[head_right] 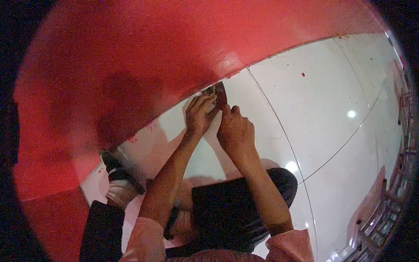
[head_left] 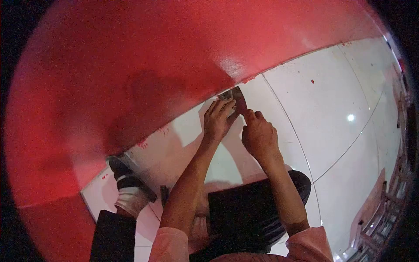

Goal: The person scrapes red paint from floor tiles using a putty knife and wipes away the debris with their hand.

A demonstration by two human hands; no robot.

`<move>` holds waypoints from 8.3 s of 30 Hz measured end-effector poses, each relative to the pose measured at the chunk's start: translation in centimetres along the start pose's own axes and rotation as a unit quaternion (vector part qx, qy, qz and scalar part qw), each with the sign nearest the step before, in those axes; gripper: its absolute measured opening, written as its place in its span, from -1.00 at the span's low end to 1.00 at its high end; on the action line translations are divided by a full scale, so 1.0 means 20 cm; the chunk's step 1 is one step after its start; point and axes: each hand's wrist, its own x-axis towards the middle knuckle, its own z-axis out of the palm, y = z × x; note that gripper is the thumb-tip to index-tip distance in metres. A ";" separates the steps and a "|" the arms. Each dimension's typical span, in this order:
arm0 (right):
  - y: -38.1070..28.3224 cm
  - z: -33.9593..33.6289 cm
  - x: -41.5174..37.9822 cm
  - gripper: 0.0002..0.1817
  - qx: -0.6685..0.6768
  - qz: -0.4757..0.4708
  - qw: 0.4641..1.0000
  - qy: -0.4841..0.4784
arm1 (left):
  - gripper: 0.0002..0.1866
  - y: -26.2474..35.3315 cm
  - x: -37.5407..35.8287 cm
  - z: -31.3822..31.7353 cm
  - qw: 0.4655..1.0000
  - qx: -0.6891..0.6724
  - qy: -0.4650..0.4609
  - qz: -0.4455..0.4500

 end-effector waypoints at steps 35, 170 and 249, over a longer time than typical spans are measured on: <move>-0.11 -0.12 -0.02 -0.75 -0.028 -0.029 0.998 0.040 | -0.59 0.01 0.00 0.07 0.990 -0.109 0.062 -0.062; -0.18 -0.26 0.09 -0.85 -0.027 -0.005 0.999 -0.034 | -0.65 0.02 -0.06 0.07 0.981 -0.108 0.093 -0.135; -0.21 -0.21 0.09 -0.82 -0.020 -0.016 0.998 -0.054 | -0.74 -0.02 -0.06 0.09 0.960 -0.133 0.150 -0.195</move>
